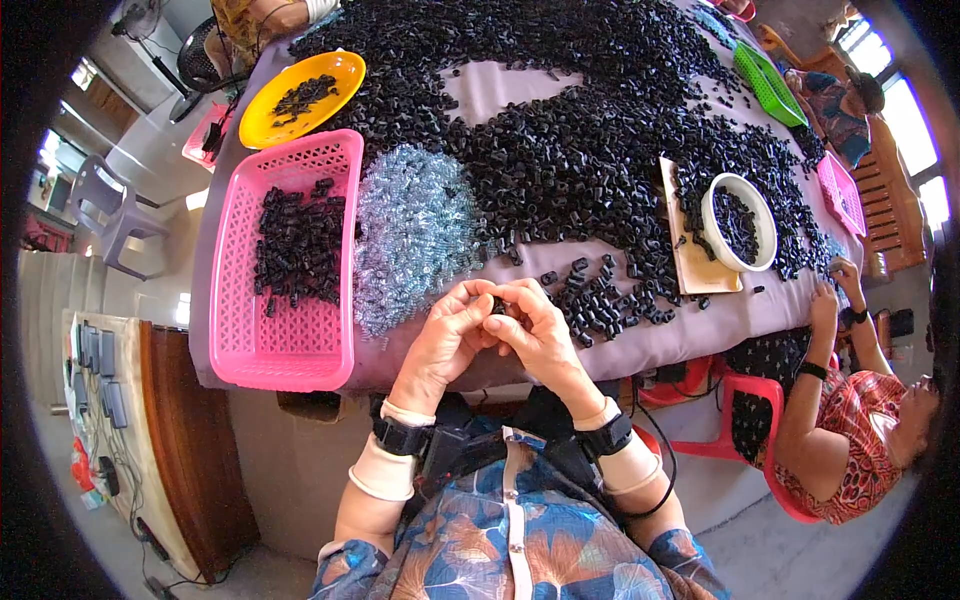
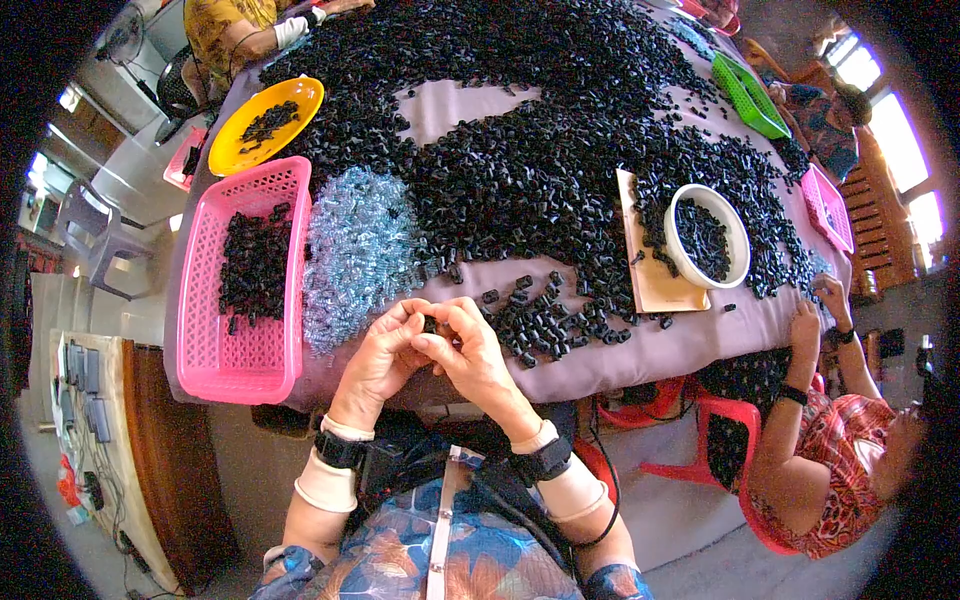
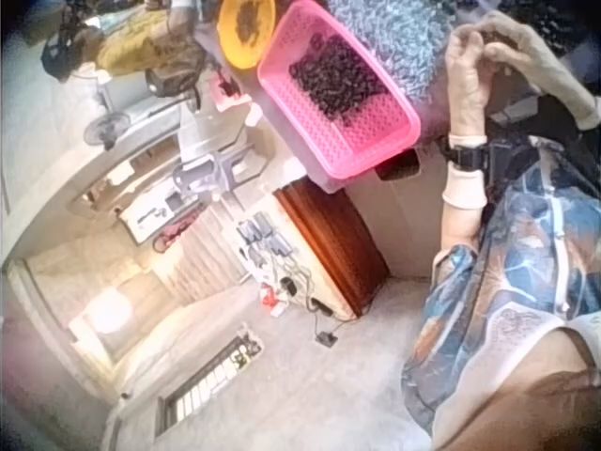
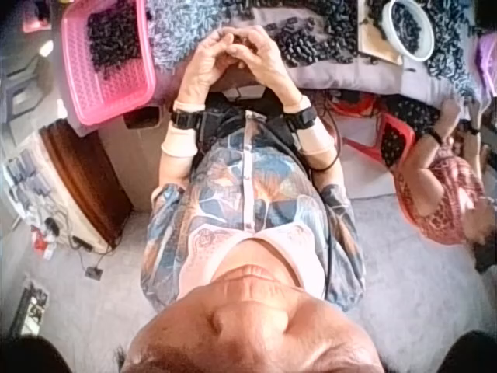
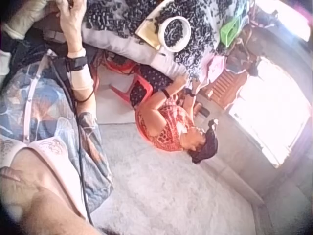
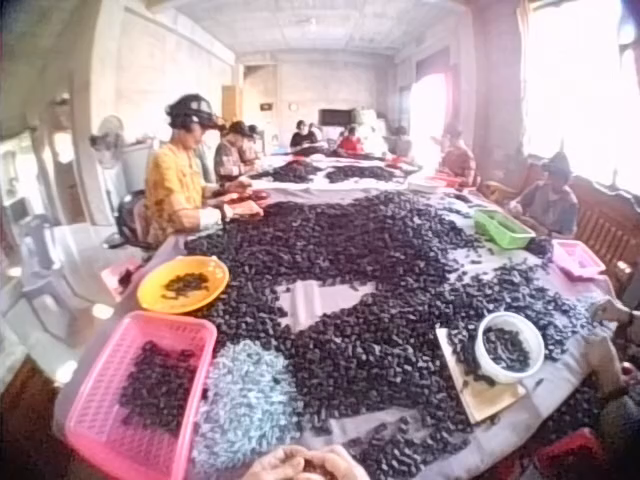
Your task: Sorting and assembling small black components on a table in a manufacturing facility.
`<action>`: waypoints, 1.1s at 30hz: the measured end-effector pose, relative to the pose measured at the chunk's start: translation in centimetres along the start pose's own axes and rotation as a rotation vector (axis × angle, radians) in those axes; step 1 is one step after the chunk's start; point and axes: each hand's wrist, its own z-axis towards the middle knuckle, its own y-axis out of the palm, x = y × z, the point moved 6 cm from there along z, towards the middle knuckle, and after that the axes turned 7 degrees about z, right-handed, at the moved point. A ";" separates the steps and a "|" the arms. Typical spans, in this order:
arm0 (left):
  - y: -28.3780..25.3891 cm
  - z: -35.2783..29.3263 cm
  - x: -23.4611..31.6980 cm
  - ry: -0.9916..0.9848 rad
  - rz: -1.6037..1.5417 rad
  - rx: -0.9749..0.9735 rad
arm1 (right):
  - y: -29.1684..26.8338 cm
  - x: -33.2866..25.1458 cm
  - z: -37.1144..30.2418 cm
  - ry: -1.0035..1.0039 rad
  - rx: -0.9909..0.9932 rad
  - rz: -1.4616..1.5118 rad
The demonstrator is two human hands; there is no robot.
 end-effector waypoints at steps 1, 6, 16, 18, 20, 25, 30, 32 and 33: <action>0.0 0.0 0.1 0.020 0.018 -0.008 | 0.0 0.0 -0.1 -0.023 0.015 0.016; 0.0 0.0 0.3 0.042 0.042 -0.026 | 0.1 0.0 -0.1 -0.024 0.032 0.065; 0.4 -0.1 0.3 0.006 0.133 -0.007 | -0.4 0.9 -0.5 -0.076 0.026 0.053; 0.1 -0.2 -0.1 0.003 0.169 -0.023 | -0.4 0.9 -0.5 -0.082 0.037 0.048; -0.1 -0.2 -0.2 0.026 0.195 -0.020 | -0.2 0.7 -0.6 -0.058 0.032 0.069; -0.5 -0.1 -0.2 0.076 0.123 0.006 | 0.2 0.2 -0.4 -0.080 0.091 0.015; 1.1 -1.2 1.6 0.110 0.180 0.173 | -0.1 1.3 -0.7 -0.130 0.148 0.134; 0.9 -2.5 4.3 0.205 0.468 0.327 | 0.1 -0.5 -1.1 -0.175 0.113 -0.124; 1.5 -3.1 6.0 0.325 0.440 0.326 | 0.0 -0.8 -1.3 -0.177 0.113 -0.122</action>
